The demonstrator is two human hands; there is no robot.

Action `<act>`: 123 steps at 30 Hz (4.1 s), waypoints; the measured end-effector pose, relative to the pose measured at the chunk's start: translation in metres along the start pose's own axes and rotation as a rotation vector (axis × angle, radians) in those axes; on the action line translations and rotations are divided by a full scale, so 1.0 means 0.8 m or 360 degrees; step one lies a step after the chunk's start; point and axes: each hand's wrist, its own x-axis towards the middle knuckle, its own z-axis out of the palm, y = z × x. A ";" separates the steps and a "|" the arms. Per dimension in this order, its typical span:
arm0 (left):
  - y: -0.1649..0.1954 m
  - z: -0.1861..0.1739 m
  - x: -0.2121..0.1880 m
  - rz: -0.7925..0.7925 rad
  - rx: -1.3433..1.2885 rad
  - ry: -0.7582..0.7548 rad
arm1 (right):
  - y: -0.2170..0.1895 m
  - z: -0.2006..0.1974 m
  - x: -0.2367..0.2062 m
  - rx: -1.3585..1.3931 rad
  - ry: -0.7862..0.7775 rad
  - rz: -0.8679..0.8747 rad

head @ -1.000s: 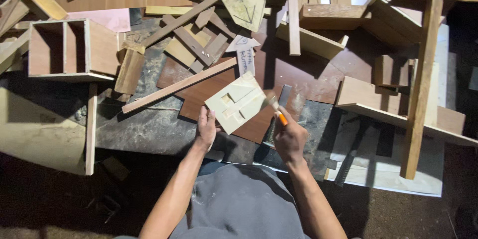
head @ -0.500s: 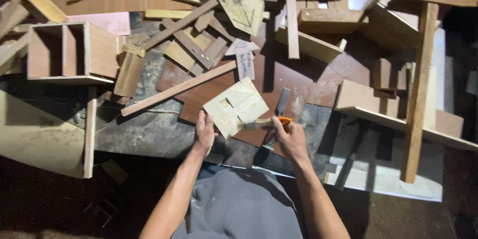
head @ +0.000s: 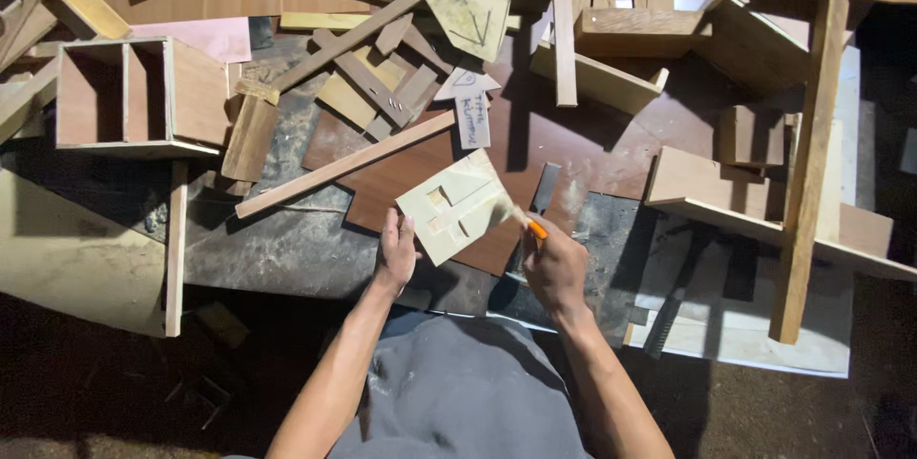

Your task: The person applies glue with a brush onto small wooden pieces and presses matching wooden parts together on a cluttered workbench, assembling small wooden craft pieces one at a time and setting completed pieces aside.

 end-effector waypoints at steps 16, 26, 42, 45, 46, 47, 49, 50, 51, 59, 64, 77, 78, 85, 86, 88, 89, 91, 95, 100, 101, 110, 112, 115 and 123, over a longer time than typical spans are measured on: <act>0.000 -0.002 0.000 0.0614 0.0068 -0.0136 | 0.001 0.002 0.021 0.0237 -0.0287 0.0427; 0.007 -0.001 -0.009 0.0455 0.0244 -0.0151 | -0.002 0.000 0.028 0.0148 -0.0371 0.0686; 0.018 0.004 -0.015 0.0368 0.0218 -0.0198 | 0.026 0.021 0.023 -0.0249 0.0081 -0.0037; 0.017 0.004 -0.015 0.0401 0.0249 -0.0158 | 0.026 0.016 0.029 0.0566 -0.0486 0.1009; 0.017 0.003 -0.014 0.0450 0.0257 -0.0132 | 0.024 0.016 0.032 0.0292 -0.0354 0.0678; 0.016 0.002 -0.014 0.0416 0.0268 -0.0122 | 0.023 0.014 0.033 0.0008 -0.0220 0.0356; 0.014 0.000 -0.013 0.0326 0.0281 -0.0129 | 0.022 0.010 0.035 0.0025 -0.0237 0.0358; 0.012 0.001 -0.014 0.0358 0.0247 -0.0141 | 0.021 0.009 0.037 0.0337 -0.0386 0.0665; 0.010 0.001 -0.013 0.0405 0.0222 -0.0143 | 0.021 0.009 0.039 0.0665 -0.0532 0.0955; 0.002 0.004 -0.014 0.0382 0.0151 -0.0194 | 0.006 0.010 0.040 0.0002 -0.0218 0.0414; 0.006 0.001 -0.015 0.0400 0.0226 -0.0167 | -0.004 0.011 0.045 0.0180 -0.0332 0.0559; 0.011 -0.002 -0.017 0.0074 0.0138 -0.0242 | -0.031 0.020 0.034 0.0349 -0.0377 0.0394; 0.011 -0.001 -0.017 0.0168 0.0035 -0.0280 | -0.035 0.021 0.029 0.0393 -0.0425 0.0411; 0.010 0.005 -0.022 -0.0018 -0.0259 -0.0367 | -0.043 0.033 0.021 0.0305 -0.0582 0.0529; 0.010 0.004 -0.023 -0.0007 -0.0272 -0.0374 | -0.044 0.034 0.019 0.0296 -0.0446 0.0292; 0.009 0.004 -0.023 0.0014 -0.0309 -0.0403 | -0.046 0.034 0.016 0.0391 -0.0375 0.0165; 0.008 0.004 -0.022 0.0073 -0.0288 -0.0405 | -0.047 0.035 0.015 0.0518 -0.0447 0.0266; 0.007 0.002 -0.021 0.0175 -0.0230 -0.0398 | -0.051 0.036 0.012 0.0657 -0.0536 0.0309; 0.010 0.000 -0.023 0.0101 -0.0097 -0.0395 | -0.058 0.036 0.012 0.0615 -0.0520 0.0375; 0.012 -0.001 -0.028 -0.0027 -0.0160 -0.0440 | -0.070 0.032 0.016 0.0453 -0.0580 0.0389; 0.010 -0.002 -0.027 -0.0033 -0.0135 -0.0430 | -0.073 0.030 0.017 0.0502 -0.0533 0.0353; -0.003 -0.011 -0.017 0.0189 -0.0136 -0.0254 | -0.079 0.018 0.021 0.0568 -0.0650 0.0494; 0.015 -0.015 -0.025 -0.0339 -0.0297 -0.0148 | -0.076 0.017 0.020 0.0463 -0.0719 0.0534; 0.054 -0.020 -0.037 -0.0271 -0.0844 -0.0289 | -0.076 0.016 0.012 0.0345 -0.0513 0.0279; 0.109 -0.054 -0.012 -0.0462 -0.0935 -0.0514 | -0.099 0.036 -0.001 0.0740 -0.0712 0.0713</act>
